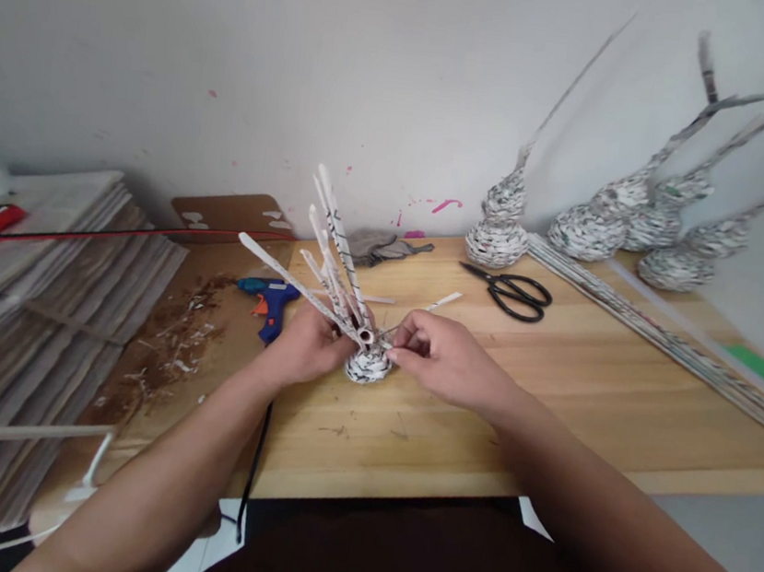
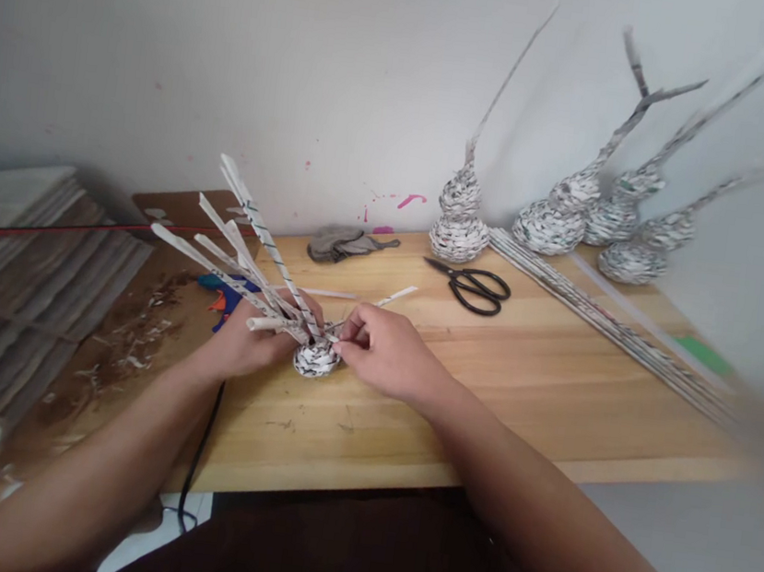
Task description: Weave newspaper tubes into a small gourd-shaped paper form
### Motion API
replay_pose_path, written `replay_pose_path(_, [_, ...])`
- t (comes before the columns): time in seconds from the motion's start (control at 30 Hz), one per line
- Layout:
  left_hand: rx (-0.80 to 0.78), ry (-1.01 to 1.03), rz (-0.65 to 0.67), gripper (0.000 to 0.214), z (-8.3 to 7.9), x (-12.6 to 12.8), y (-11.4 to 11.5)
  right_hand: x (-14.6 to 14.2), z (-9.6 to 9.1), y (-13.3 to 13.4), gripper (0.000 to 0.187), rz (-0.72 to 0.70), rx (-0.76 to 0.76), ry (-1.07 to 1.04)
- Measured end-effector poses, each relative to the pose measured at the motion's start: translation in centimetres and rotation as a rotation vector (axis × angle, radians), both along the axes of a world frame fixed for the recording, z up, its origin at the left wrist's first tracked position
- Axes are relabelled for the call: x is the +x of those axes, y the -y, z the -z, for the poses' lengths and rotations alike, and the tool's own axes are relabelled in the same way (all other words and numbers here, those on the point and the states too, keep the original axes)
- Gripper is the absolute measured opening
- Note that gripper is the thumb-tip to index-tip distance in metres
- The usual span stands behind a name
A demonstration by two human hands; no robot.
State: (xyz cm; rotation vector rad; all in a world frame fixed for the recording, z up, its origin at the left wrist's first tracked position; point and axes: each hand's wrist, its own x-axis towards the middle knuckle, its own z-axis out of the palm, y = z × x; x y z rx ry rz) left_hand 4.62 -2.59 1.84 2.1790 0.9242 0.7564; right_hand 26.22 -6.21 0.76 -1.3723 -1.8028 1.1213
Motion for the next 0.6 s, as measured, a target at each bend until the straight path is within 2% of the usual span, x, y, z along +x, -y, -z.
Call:
replay_pose_path(0.1, [0.035, 0.007, -0.013, 0.011, 0.1, 0.0, 0.0, -0.1, 0.9, -0.5, 0.011, 0.055, 0.007, 0.011])
replay_pose_path(0.2, [0.060, 0.020, -0.002, 0.011, 0.0, 0.2, 0.1, -0.4, 1.7, -1.0, 0.018, 0.073, -0.039, -0.111])
replay_pose_path(0.3, [0.048, 0.000, 0.004, 0.007, -0.1, 0.5, 0.4, -0.8, 2.3, -1.3, 0.017, 0.085, -0.064, -0.202])
replay_pose_path(0.43, [-0.002, -0.018, -0.045, 0.008, 0.0, 0.9, 0.7, -1.3, 2.3, -1.4, 0.011, 0.166, -0.024, -0.228])
replay_pose_path(0.6, [-0.039, 0.010, -0.032, 0.006, 0.4, 0.8, 0.6, -2.0, 2.1, -1.1, 0.009, 0.198, -0.028, -0.255])
